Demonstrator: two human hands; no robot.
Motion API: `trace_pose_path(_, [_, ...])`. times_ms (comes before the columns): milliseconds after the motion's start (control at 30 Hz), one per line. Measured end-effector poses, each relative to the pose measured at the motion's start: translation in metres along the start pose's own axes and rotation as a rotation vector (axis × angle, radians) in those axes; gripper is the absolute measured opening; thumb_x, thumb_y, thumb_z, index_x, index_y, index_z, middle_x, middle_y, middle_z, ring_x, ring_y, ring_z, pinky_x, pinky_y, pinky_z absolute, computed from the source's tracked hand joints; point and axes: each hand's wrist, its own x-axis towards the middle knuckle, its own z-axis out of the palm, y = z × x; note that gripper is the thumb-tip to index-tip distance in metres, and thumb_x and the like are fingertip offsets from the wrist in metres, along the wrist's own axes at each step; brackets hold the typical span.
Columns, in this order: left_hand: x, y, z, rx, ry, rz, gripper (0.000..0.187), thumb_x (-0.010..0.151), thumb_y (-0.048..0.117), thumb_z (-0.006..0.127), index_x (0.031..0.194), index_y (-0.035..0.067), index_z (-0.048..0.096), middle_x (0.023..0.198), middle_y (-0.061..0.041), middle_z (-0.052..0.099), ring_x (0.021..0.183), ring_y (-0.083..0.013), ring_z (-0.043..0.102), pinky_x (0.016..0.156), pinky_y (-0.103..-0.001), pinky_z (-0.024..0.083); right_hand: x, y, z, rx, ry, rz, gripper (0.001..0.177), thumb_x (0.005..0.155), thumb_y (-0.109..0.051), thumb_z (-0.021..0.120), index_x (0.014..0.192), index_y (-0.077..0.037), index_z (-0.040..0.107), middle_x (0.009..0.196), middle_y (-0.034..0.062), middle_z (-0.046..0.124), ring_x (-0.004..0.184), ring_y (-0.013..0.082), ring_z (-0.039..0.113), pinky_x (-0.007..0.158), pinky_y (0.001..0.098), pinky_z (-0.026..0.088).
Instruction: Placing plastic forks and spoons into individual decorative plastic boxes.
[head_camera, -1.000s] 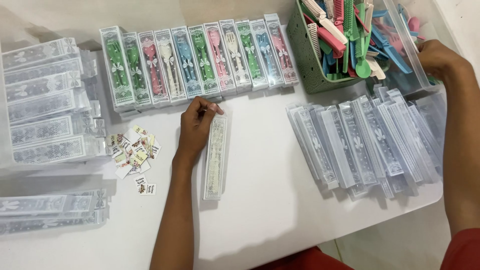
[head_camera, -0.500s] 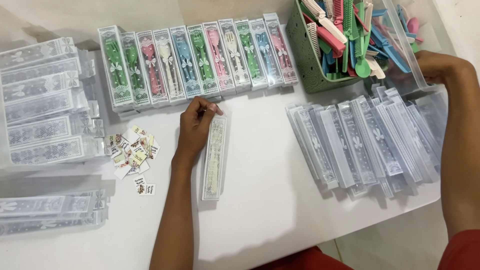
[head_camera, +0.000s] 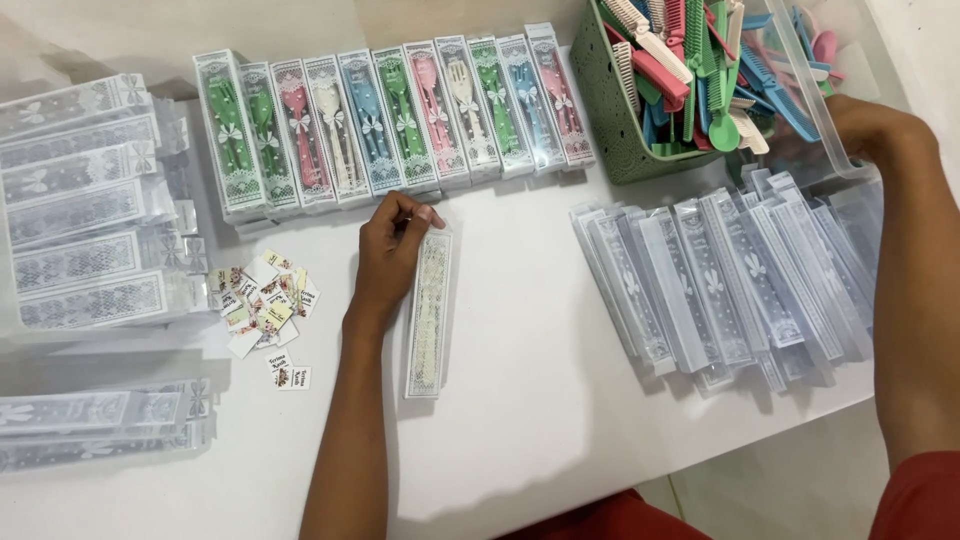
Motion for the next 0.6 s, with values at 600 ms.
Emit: trace_pose_path(600, [0.0, 0.002, 0.001, 0.008, 0.0, -0.034, 0.018, 0.106, 0.019, 0.059, 0.092, 0.008, 0.058, 0.089, -0.001, 0.072, 0.078, -0.0079, 0.054, 0.075, -0.027, 0.045, 0.057, 0.05, -0.024, 0.064, 0.121, -0.054, 0.038, 0.104, -0.038, 0.066, 0.119, -0.004, 0.072, 0.109, 0.0173, 0.073, 0.09, 0.0259, 0.067, 0.081, 0.039, 0.051])
